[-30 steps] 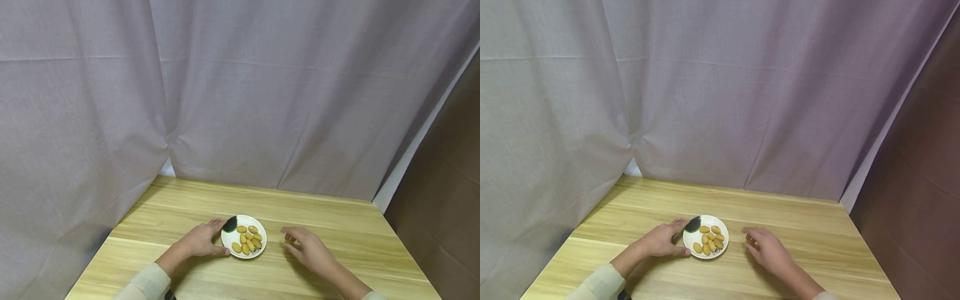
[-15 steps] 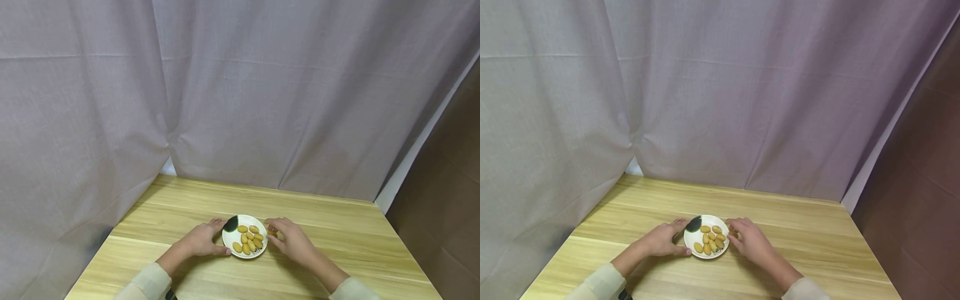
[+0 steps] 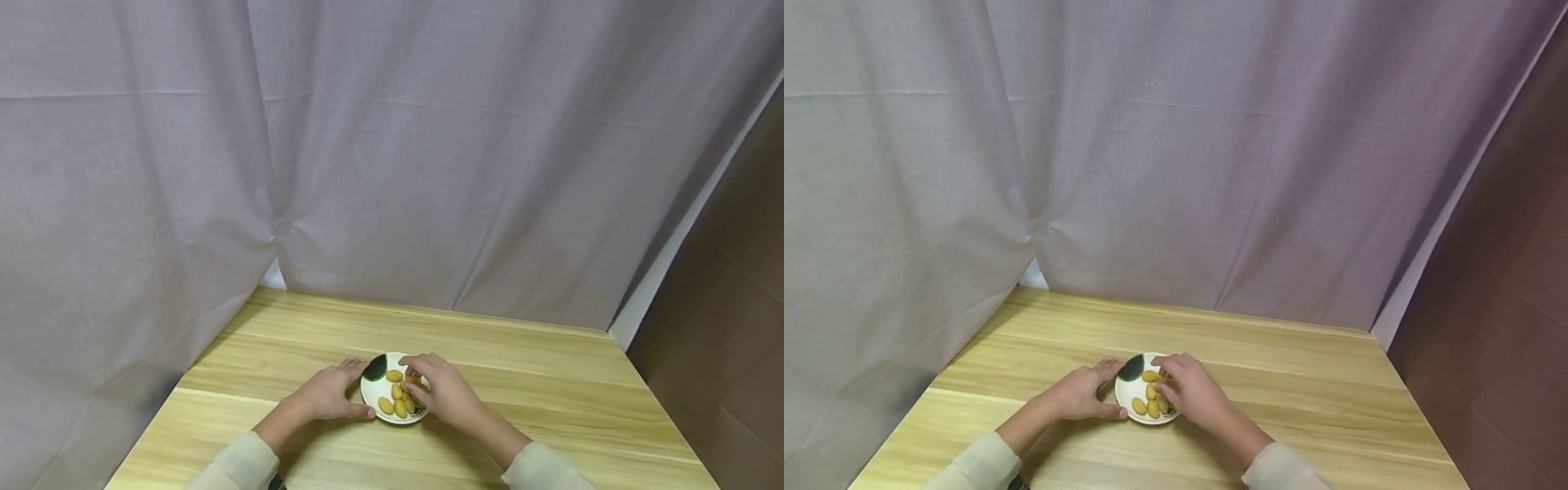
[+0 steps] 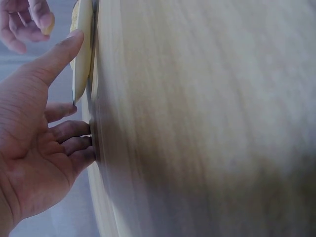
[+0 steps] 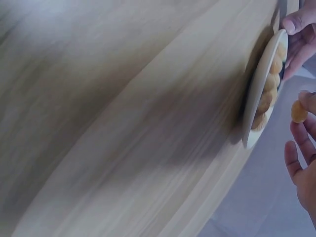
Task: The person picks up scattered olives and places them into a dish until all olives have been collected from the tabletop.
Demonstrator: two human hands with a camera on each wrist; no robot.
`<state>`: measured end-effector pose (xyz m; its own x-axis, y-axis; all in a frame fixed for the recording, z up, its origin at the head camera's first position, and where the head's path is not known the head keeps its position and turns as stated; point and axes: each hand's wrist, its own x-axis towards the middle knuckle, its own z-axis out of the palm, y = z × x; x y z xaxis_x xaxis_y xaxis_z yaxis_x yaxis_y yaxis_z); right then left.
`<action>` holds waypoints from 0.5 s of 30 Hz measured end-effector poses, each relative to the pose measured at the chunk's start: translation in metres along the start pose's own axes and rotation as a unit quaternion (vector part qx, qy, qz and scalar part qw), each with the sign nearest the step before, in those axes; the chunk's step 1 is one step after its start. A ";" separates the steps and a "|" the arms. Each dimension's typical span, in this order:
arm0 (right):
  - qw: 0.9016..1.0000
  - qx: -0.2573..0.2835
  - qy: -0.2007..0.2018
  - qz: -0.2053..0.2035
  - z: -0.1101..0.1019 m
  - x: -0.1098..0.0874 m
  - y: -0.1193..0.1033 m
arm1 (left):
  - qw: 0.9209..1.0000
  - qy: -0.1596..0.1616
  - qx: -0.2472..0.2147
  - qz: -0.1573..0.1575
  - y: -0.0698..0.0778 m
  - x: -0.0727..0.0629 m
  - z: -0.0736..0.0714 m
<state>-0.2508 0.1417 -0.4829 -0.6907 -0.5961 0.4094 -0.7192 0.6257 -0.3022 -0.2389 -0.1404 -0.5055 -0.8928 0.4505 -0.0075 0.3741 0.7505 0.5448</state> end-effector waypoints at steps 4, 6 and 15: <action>1.000 0.009 -0.018 -0.004 0.009 0.006 -0.002 | 1.000 -0.001 0.000 0.001 -0.002 0.001 0.001; 1.000 0.015 -0.024 -0.006 0.012 0.009 -0.003 | 1.000 -0.003 0.002 0.000 -0.002 0.002 0.001; 0.998 0.021 -0.050 -0.006 0.026 0.020 -0.013 | 1.000 -0.005 0.006 -0.003 0.000 0.000 -0.001</action>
<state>-0.2575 0.1087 -0.4935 -0.6848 -0.6523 0.3250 -0.7284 0.5975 -0.3354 -0.2395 -0.1408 -0.5053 -0.8927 0.4502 -0.0187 0.3716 0.7591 0.5345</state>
